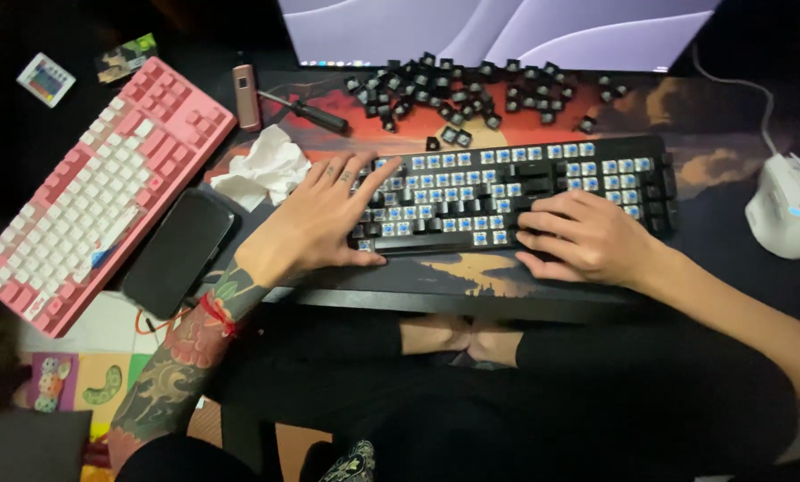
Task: Installing keycaps onto a mechanical keyboard base.
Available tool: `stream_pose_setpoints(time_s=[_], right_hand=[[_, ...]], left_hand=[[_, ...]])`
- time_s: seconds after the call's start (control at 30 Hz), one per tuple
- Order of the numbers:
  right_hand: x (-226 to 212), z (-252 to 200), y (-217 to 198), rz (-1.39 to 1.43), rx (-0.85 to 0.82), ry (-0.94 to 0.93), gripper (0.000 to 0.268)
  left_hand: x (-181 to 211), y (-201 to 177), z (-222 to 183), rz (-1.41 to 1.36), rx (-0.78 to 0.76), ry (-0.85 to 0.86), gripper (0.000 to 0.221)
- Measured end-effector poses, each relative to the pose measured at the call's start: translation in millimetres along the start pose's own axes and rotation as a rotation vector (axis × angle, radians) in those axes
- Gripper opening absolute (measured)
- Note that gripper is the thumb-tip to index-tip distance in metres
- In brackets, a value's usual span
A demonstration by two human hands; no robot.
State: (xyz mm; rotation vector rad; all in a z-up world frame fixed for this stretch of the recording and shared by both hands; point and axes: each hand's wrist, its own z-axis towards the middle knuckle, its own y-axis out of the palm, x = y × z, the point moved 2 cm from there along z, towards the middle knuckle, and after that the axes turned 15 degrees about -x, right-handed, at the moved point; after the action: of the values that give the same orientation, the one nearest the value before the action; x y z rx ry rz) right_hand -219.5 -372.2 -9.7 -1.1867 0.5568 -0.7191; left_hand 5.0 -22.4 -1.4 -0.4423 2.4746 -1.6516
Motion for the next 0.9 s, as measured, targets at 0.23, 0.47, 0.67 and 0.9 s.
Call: stream_pose_setpoints(time_s=[0.23,0.47,0.67,0.9], right_hand=[[26.3,-1.6,8.6,-0.093,-0.115,-0.091,0.036],[123.9,23.8,-4.0,-0.258,-0.362,0.359,0.023],[150.8,62.4,32.8,-0.293,-0.572,0.455,0.046],[122.9,89.2,34.3,-0.023,-0.311,0.463,0.029]], left_hand=[[1.4,8.5,4.4,0.038,0.032,-0.004,0.168],[1.6,10.7,6.1,-0.057,0.075,0.013,0.153],[-1.0,9.7,3.7,-0.047,0.126,0.034,0.152],[-1.4,9.0,2.4,-0.042,0.152,0.053,0.148]])
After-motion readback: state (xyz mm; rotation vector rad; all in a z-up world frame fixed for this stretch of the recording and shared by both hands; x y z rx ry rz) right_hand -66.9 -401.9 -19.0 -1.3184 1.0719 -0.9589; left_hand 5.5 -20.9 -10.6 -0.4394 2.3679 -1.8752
